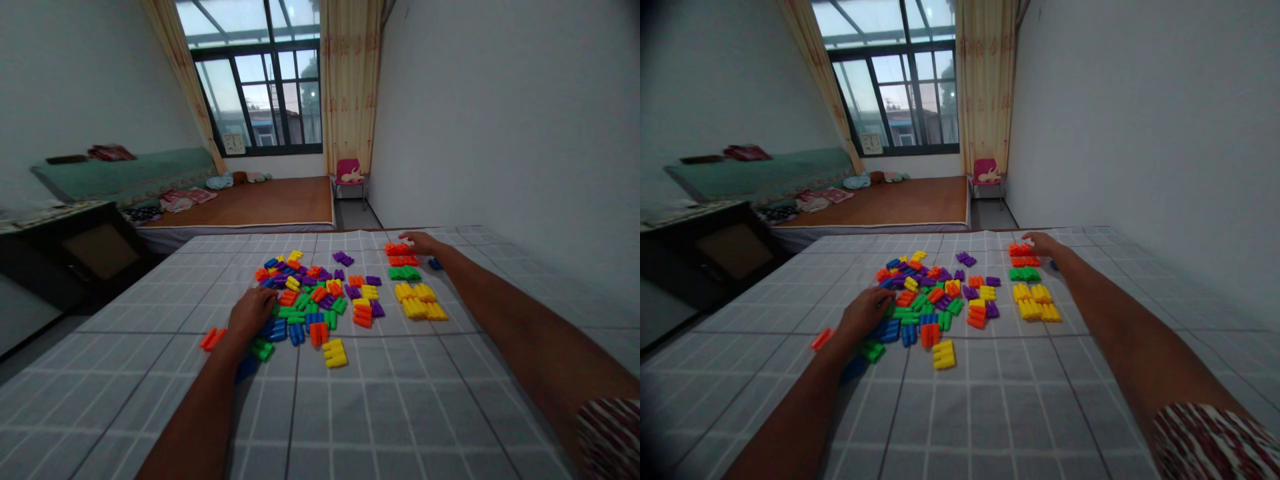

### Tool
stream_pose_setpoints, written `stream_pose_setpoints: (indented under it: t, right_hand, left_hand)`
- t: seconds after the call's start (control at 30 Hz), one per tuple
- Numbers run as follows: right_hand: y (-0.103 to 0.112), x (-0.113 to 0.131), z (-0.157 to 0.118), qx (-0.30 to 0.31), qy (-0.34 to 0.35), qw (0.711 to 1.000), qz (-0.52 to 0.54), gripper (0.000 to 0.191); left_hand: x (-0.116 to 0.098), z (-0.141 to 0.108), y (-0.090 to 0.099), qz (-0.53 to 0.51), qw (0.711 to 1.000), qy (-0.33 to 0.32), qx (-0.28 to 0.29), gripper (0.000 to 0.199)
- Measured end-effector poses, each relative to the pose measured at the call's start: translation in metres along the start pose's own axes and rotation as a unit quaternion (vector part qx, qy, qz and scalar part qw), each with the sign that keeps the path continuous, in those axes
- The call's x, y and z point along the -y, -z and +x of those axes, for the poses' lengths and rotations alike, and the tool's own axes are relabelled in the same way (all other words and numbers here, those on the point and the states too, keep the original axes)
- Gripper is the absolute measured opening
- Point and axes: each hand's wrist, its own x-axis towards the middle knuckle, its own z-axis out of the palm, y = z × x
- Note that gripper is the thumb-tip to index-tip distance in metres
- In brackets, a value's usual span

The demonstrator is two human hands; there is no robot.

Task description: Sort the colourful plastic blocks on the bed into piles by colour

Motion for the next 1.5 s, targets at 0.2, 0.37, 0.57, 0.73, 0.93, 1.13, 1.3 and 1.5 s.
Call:
stream_pose_setpoints:
  t: [0.2,0.37,0.57,0.73,0.93,1.13,1.3,1.5]
  right_hand:
    - [0.010,0.057,-0.005,-0.083,0.071,0.994,0.014,0.042]
    - [-0.004,0.172,-0.030,-0.017,0.244,0.966,0.089,0.033]
    - [-0.024,0.295,-0.059,0.062,0.338,0.933,0.109,0.031]
    - [-0.041,0.338,-0.053,0.003,0.348,0.934,0.079,0.036]
    - [-0.051,0.349,-0.033,0.040,0.362,0.925,0.109,0.022]
    - [-0.041,0.350,-0.003,-0.013,0.235,0.968,0.083,0.034]
    - [-0.057,0.349,0.018,0.010,0.165,0.984,0.064,0.035]
    - [-0.065,0.368,0.021,0.028,0.161,0.986,0.036,0.038]
  left_hand:
    - [0.013,-0.004,0.009,-0.022,0.995,0.085,-0.053,0.034]
    - [0.018,-0.004,0.006,-0.048,0.992,0.119,-0.010,0.036]
    - [0.005,-0.002,0.001,-0.119,0.991,0.053,-0.004,0.033]
    - [0.019,-0.006,0.008,-0.123,0.974,0.180,-0.067,0.040]
    - [0.039,-0.009,0.009,-0.170,0.954,0.218,-0.112,0.042]
    - [0.037,-0.009,0.009,-0.220,0.942,0.221,-0.122,0.044]
    - [0.036,-0.010,0.009,-0.238,0.938,0.222,-0.119,0.043]
    - [0.037,-0.010,0.008,-0.252,0.933,0.229,-0.120,0.041]
